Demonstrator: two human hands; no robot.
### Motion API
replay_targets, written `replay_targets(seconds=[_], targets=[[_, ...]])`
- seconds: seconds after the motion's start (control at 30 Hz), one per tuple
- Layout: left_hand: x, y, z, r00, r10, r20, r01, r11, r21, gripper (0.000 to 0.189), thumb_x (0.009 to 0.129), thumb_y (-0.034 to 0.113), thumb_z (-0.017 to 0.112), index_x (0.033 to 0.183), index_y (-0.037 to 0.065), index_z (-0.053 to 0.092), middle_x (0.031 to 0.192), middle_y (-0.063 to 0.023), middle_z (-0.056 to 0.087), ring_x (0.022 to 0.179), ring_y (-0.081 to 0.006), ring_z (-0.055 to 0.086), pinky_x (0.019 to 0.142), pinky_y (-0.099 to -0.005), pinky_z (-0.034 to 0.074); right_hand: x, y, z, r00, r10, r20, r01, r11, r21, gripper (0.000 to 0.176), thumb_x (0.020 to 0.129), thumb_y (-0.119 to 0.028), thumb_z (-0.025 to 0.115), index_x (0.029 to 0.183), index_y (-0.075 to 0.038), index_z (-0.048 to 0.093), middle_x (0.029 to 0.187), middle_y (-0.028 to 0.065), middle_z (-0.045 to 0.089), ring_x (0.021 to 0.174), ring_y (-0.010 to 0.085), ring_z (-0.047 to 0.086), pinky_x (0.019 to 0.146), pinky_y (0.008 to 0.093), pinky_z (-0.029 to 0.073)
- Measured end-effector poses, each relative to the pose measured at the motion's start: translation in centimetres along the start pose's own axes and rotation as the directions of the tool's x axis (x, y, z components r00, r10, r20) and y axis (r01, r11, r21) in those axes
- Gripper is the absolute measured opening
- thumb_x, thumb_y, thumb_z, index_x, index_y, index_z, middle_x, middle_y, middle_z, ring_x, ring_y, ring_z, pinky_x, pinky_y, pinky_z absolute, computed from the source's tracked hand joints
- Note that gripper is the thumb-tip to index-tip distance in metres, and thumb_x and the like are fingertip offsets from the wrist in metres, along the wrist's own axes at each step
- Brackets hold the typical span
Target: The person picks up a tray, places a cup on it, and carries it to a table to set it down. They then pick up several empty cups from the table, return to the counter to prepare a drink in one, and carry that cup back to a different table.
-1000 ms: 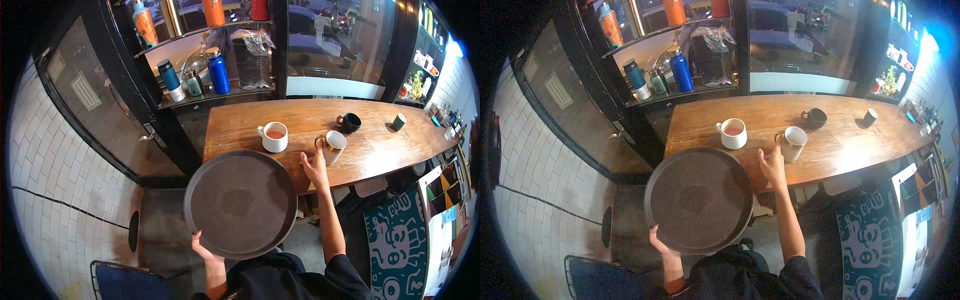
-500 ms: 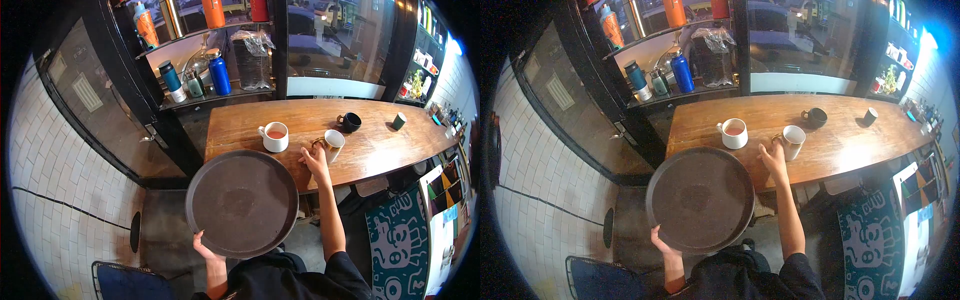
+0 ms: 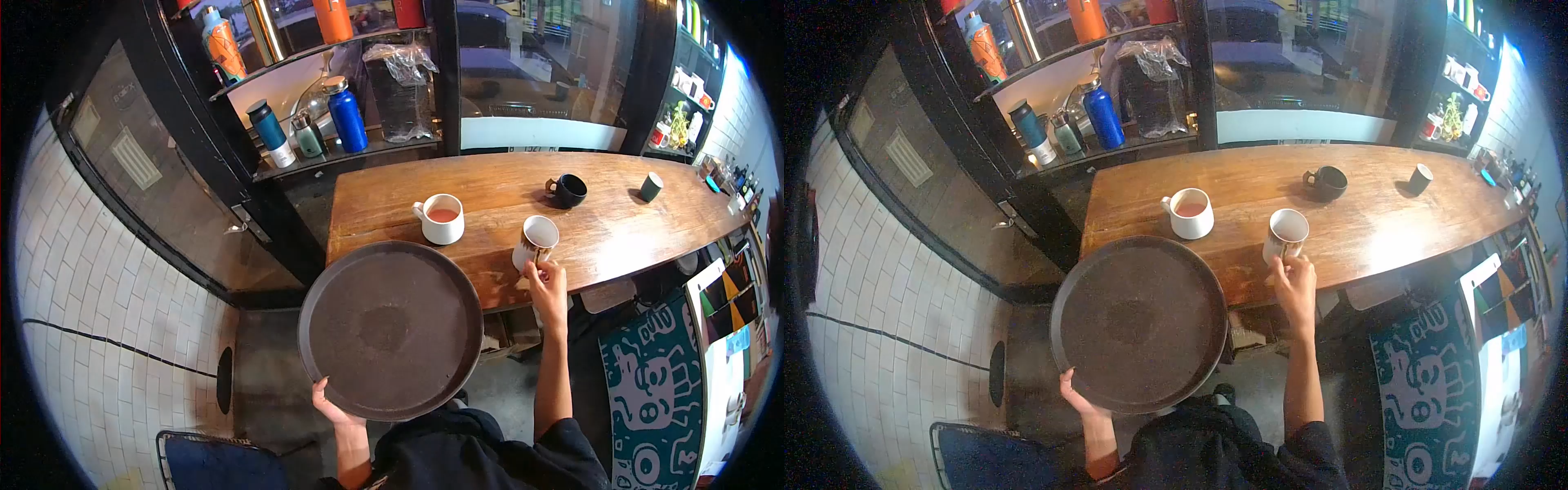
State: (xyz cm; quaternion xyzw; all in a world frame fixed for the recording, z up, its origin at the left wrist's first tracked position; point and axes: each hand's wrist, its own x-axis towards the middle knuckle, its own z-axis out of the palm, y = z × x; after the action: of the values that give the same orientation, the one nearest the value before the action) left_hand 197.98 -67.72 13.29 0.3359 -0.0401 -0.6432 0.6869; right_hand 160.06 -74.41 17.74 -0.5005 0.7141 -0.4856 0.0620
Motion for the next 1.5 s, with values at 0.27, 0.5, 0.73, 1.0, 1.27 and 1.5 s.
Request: replay_targets(seconds=[0.27,0.5,0.73,1.0,1.27,1.5], targets=[[-1.2,-0.9,0.9,0.999,0.009,0.031,-0.007,0.999,-0.049,0.05,0.074,0.031,0.051,0.117,0.005,0.051,0.118,-0.0115,0.054,0.103,-0.0299,0.051,0.085,-0.0426,0.043,-0.4,0.2,-1.9,0.941,0.187,0.281,-0.291,0.87,0.397,0.02,0.092,-0.013,0.048,0.088,0.004,0.057,0.075,0.011,0.059,0.067,0.016,0.052,0.059,0.0327,0.041],[-2.7,-3.1,-0.6,0.987,0.052,0.154,-0.025,0.985,-0.173,0.051,0.069,0.03,0.05,0.113,0.004,0.052,0.114,-0.0112,0.054,0.102,-0.0296,0.051,0.083,-0.041,0.044,-0.8,1.5,-0.4,0.973,0.169,0.157,-0.227,0.819,0.527,0.021,0.095,-0.024,0.05,0.095,-0.004,0.056,0.071,-0.0048,0.044,0.059,0.0013,0.036,0.048,0.0174,0.029],[-4.6,-5.3,-0.4,0.995,0.1,0.021,-0.097,0.989,-0.108,0.063,0.07,0.045,0.051,0.118,0.005,0.046,0.116,-0.0121,0.047,0.1,-0.0306,0.047,0.077,-0.0445,0.041,-1.5,-0.4,-2.9,0.934,0.018,0.357,-0.231,0.792,0.565,0.029,0.097,-0.022,0.042,0.09,0.003,0.055,0.065,-0.0054,0.038,0.061,0.0051,0.032,0.051,0.0234,0.028],[-6.7,-7.1,-1.3,0.994,0.109,0.028,-0.104,0.983,-0.15,0.066,0.067,0.045,0.053,0.12,0.005,0.045,0.118,-0.0131,0.047,0.103,-0.0324,0.046,0.074,-0.0455,0.044,-5.8,-5.9,-4.3,0.731,-0.2,0.653,-0.241,0.819,0.52,0.032,0.098,-0.024,0.042,0.084,0.003,0.053,0.065,-0.0043,0.036,0.063,0.0073,0.033,0.054,0.0252,0.032],[-10.8,-7.0,-6.6,0.986,0.157,0.062,-0.14,0.964,-0.227,0.061,0.064,0.036,0.051,0.116,0.005,0.048,0.112,-0.0112,0.05,0.1,-0.0307,0.049,0.08,-0.043,0.046,-11.6,-8.8,-1.8,0.475,-0.379,0.795,-0.148,0.856,0.496,0.029,0.097,-0.023,0.044,0.085,0.003,0.051,0.062,0.0014,0.037,0.062,0.0096,0.034,0.053,0.0293,0.034],[-18.1,-5.4,-12.5,0.93,0.335,0.149,-0.32,0.94,-0.115,0.055,0.076,0.048,0.051,0.111,0.007,0.046,0.113,-0.0054,0.046,0.103,-0.0245,0.044,0.085,-0.0423,0.042,-19.0,-9.4,0.3,0.277,-0.439,0.855,-0.201,0.843,0.498,0.03,0.097,-0.024,0.044,0.084,0.003,0.049,0.063,0.0043,0.039,0.062,0.0113,0.035,0.054,0.0304,0.035]])
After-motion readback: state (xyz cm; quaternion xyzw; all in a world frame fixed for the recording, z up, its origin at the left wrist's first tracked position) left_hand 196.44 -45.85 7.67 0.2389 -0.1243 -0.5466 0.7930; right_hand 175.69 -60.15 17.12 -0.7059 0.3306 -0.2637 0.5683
